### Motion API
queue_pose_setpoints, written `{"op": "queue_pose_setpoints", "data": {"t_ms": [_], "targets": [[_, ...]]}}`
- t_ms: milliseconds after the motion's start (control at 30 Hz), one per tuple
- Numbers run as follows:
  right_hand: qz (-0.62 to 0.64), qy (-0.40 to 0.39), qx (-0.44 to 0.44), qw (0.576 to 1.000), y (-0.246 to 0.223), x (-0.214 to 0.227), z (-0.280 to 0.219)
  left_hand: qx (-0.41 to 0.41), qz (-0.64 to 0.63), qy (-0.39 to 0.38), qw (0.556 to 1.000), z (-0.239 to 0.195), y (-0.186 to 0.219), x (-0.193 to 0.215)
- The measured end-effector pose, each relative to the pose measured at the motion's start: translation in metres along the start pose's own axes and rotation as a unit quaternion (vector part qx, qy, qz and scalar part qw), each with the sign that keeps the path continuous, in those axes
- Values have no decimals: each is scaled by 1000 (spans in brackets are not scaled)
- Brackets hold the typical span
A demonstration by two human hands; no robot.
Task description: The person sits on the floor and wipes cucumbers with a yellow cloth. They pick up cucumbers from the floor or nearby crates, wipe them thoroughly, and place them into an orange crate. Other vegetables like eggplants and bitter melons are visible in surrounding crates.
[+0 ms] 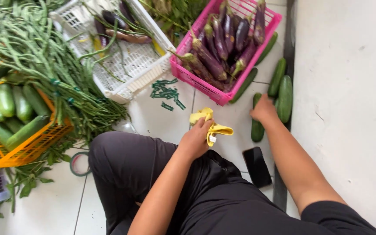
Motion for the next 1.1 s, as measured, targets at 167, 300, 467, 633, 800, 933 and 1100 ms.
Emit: {"op": "queue_pose_setpoints", "data": {"t_ms": [167,300,467,633,800,933,1100], "targets": [[88,-186,32,978,-65,11,-65,25,-63,80,994,-20,-5,27],[165,-246,69,953,-103,-3,-69,34,-175,183,967,-29,-26,23],[307,-238,82,918,-132,-2,-100,37,-237,268,933,-35,-40,32],[372,-250,137,883,-177,-2,-133,46,-380,227,895,-27,-50,19],[356,-220,294,860,-250,-12,-183,-102,-569,307,756,-56,-54,33],[410,-267,446,750,-324,-15,-230,-113,-619,419,655,-119,-69,67],[217,-232,602,732,-381,-66,-297,-99,-627,494,594,-217,-98,93]]}}
Point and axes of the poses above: each hand's wrist, its own z-axis towards the middle knuckle, its own x-axis out of the back of the hand, y = z × x, the point moved 6 cm from there along z, towards the middle knuckle, and after that the axes turned 5 degrees about -y, right-handed, at the moved point
